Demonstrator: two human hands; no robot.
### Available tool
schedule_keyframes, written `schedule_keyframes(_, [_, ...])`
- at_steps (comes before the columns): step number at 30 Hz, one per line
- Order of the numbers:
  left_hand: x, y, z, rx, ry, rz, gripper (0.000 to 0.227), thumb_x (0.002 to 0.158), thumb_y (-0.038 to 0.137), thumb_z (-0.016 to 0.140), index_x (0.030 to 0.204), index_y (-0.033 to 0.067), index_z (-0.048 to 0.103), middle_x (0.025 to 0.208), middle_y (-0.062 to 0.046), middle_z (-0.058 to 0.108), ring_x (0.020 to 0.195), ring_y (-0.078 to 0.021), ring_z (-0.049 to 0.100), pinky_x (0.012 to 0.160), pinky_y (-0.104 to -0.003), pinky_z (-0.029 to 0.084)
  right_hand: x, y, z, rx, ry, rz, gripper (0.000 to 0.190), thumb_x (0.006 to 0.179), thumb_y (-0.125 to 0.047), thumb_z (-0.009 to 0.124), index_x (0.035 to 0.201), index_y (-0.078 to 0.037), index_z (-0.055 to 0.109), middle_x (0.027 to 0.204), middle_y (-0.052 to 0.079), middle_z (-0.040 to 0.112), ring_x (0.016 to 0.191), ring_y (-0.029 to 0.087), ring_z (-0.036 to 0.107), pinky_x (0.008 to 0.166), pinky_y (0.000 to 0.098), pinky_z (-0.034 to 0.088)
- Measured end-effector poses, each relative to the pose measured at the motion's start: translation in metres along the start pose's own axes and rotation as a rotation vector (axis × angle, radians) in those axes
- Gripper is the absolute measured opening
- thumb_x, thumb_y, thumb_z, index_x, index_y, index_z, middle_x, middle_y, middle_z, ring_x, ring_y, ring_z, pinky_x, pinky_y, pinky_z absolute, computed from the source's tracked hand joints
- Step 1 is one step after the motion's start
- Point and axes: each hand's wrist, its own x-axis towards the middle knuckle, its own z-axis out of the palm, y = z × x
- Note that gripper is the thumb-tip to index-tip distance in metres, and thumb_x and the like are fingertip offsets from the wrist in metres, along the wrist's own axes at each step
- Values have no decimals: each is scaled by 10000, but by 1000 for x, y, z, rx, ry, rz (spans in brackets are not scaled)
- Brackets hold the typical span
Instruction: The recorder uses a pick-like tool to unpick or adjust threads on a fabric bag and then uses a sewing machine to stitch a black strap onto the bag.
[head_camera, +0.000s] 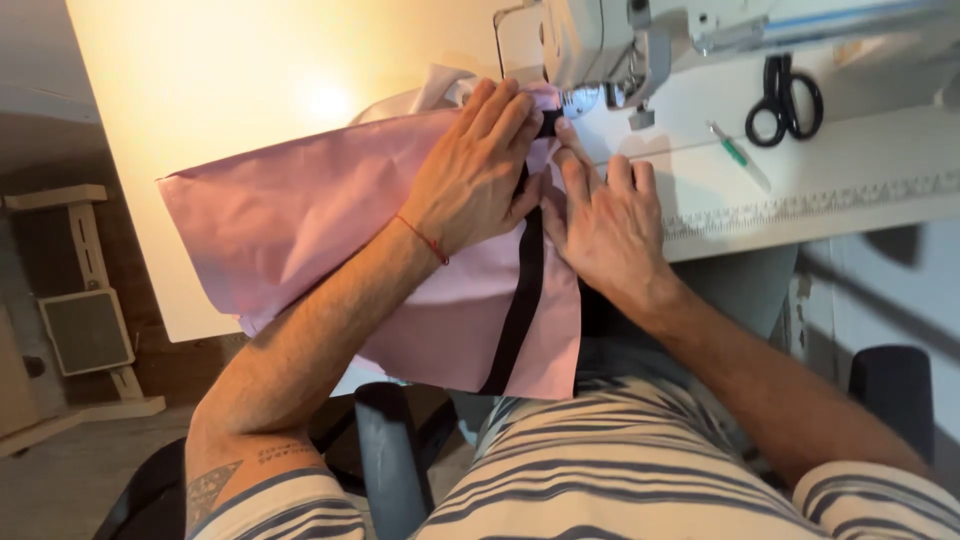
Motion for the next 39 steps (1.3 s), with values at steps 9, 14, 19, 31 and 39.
schedule_keyframes(9, [8,-7,9,-15,-20,23,669,828,308,762,1282,-157,602,1394,-256,492,1416,-415,416,1255,-501,298,2,9,1,-65,8,-15,535,981,-371,666,1365,-7,581,1634,38,471,969,305,536,930,435,392])
schedule_keyframes(14, [8,-14,14,5,5,27,644,852,308,760,1280,-151,611,1412,-267,488,1426,-414,416,1249,-500,307,1,13,10,-103,15,-26,553,1035,-377,643,1402,31,574,1639,31,482,977,290,536,935,413,382])
schedule_keyframes(19, [8,-17,18,-23,8,21,612,866,286,742,1290,-140,625,1430,-242,493,1437,-390,430,1258,-470,327,1,13,10,-87,20,-18,520,1032,-370,659,1388,0,575,1632,25,480,1003,303,541,948,425,380])
schedule_keyframes(31, [17,-19,12,34,20,82,621,791,375,783,1211,-55,628,1314,-177,615,1327,-371,475,1144,-462,382,1,13,10,-92,21,-31,591,990,-323,716,1421,36,529,1575,105,514,947,317,550,915,449,390])
schedule_keyframes(39, [17,-25,12,-28,6,86,506,787,317,768,1122,-21,596,1345,-168,615,1315,-331,498,1121,-442,407,1,13,11,-75,19,-13,559,1008,-299,710,1422,29,526,1543,99,525,959,318,549,922,448,388])
